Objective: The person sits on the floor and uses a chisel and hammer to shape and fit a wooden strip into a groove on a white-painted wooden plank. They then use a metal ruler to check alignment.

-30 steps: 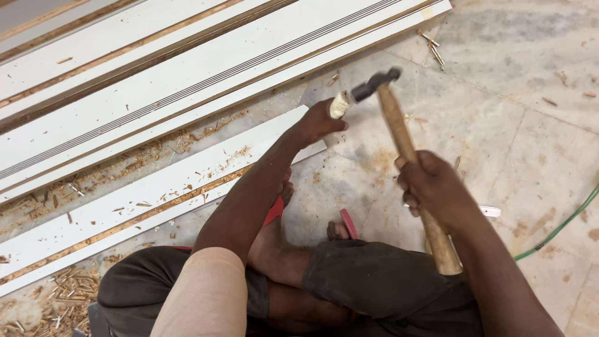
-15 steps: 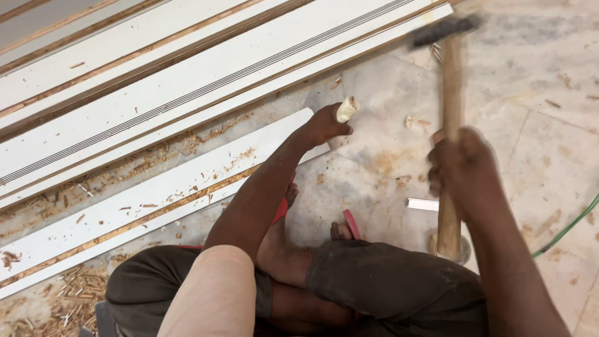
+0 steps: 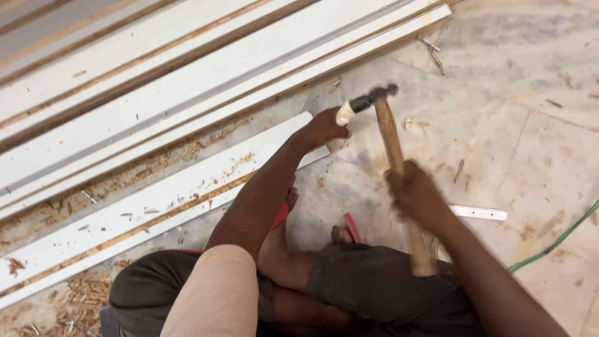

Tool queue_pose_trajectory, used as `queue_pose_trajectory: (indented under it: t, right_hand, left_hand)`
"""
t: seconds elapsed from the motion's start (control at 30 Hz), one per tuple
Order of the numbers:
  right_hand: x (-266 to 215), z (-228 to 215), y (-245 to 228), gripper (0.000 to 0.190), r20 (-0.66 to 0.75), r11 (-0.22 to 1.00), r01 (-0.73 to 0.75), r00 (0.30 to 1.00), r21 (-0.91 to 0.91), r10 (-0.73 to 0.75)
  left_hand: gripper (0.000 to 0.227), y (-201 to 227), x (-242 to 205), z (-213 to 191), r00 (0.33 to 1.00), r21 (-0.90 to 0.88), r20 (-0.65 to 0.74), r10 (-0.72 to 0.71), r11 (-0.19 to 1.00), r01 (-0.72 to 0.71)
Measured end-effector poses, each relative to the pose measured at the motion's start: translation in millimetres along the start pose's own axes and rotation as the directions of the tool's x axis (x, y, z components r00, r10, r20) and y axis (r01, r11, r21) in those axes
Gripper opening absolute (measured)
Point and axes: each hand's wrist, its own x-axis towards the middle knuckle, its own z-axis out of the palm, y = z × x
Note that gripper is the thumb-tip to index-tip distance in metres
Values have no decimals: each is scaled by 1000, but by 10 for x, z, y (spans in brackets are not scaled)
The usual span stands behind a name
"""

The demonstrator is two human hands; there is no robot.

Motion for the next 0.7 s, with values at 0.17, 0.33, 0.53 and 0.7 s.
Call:
queue_pose_trajectory:
  t: [0.17, 0.33, 0.53, 0.7]
  right_hand:
    - [-82, -183, -191, 19, 45, 975, -37, 999, 221, 27]
    - [-252, 91, -242, 27, 69, 997, -41, 997, 59, 37]
    - [-17, -263, -156, 25, -4, 985, 3, 1000, 170, -3]
    - [39, -37, -61, 27, 34, 998, -10, 999, 62, 8]
  left_hand:
    - [59, -20, -8, 12, 1000, -13, 3, -25, 1000, 25]
    - [53, -75, 11, 28, 999, 100, 19, -40, 994, 38]
    - [59, -136, 64, -17, 999, -37, 17, -36, 999, 36]
    - [65, -89, 68, -48, 996, -57, 15, -83, 995, 83]
